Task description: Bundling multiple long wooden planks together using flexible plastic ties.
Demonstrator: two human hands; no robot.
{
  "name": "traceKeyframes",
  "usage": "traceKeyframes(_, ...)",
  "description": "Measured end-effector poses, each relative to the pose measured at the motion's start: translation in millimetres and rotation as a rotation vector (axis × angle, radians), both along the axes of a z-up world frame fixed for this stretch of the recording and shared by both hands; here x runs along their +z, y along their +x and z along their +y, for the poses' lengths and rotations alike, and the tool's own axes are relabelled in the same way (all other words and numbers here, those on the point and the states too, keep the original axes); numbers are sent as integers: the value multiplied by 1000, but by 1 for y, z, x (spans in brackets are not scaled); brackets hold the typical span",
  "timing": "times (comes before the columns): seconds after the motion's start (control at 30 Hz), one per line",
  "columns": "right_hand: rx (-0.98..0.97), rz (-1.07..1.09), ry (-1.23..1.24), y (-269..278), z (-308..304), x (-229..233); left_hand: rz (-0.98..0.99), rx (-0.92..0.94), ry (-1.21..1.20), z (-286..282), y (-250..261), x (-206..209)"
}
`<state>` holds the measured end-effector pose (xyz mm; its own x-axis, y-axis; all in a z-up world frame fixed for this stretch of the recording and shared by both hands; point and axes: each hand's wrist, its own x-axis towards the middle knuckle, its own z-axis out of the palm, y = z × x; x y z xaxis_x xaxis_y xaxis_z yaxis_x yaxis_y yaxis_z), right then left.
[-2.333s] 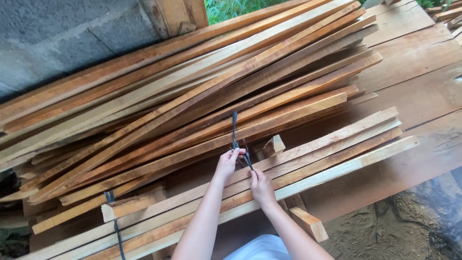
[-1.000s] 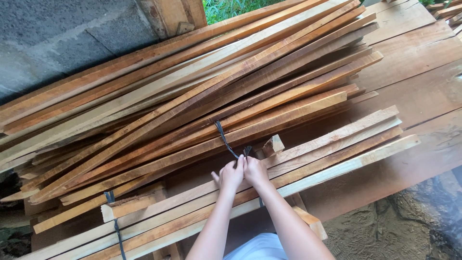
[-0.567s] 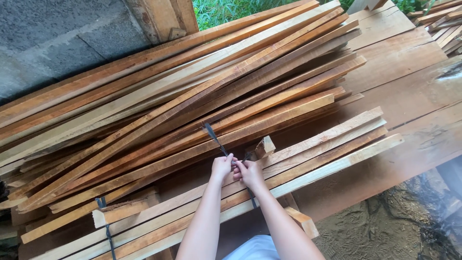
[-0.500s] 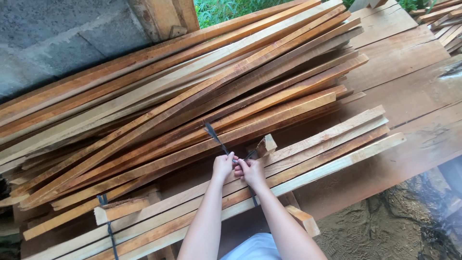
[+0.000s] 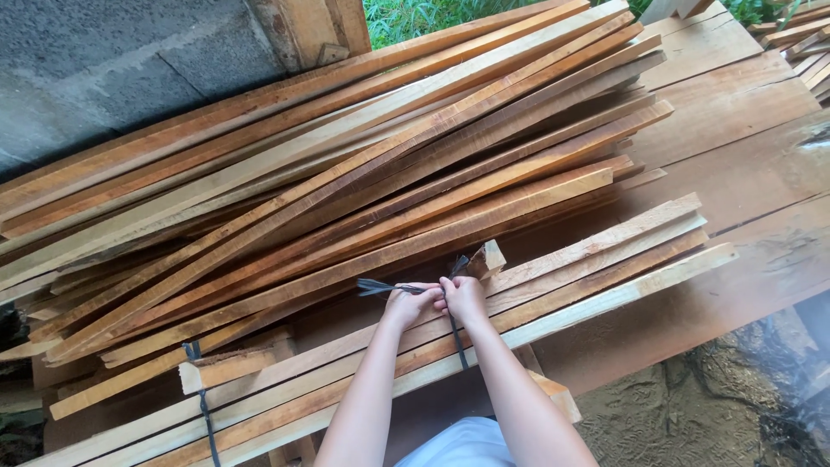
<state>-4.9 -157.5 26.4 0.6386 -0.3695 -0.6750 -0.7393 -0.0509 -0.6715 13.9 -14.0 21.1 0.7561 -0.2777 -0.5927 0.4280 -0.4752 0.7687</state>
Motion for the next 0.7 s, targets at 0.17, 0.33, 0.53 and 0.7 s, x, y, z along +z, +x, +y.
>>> traceKeyframes(0.17,-112,-76,98,-14,4,18,-77,1,40,1,1,-42)
traceKeyframes(0.33,50,-275,-109,-40,10,7,-85,-37,65,3,4,-30)
traceKeyframes(0.53,519,-546,-549,-36,-1,6,-77,-50,45,12,3,-22)
traceKeyframes(0.7,802,-496,-917,-26,2,-10,-48,16,-9,16,6,-31)
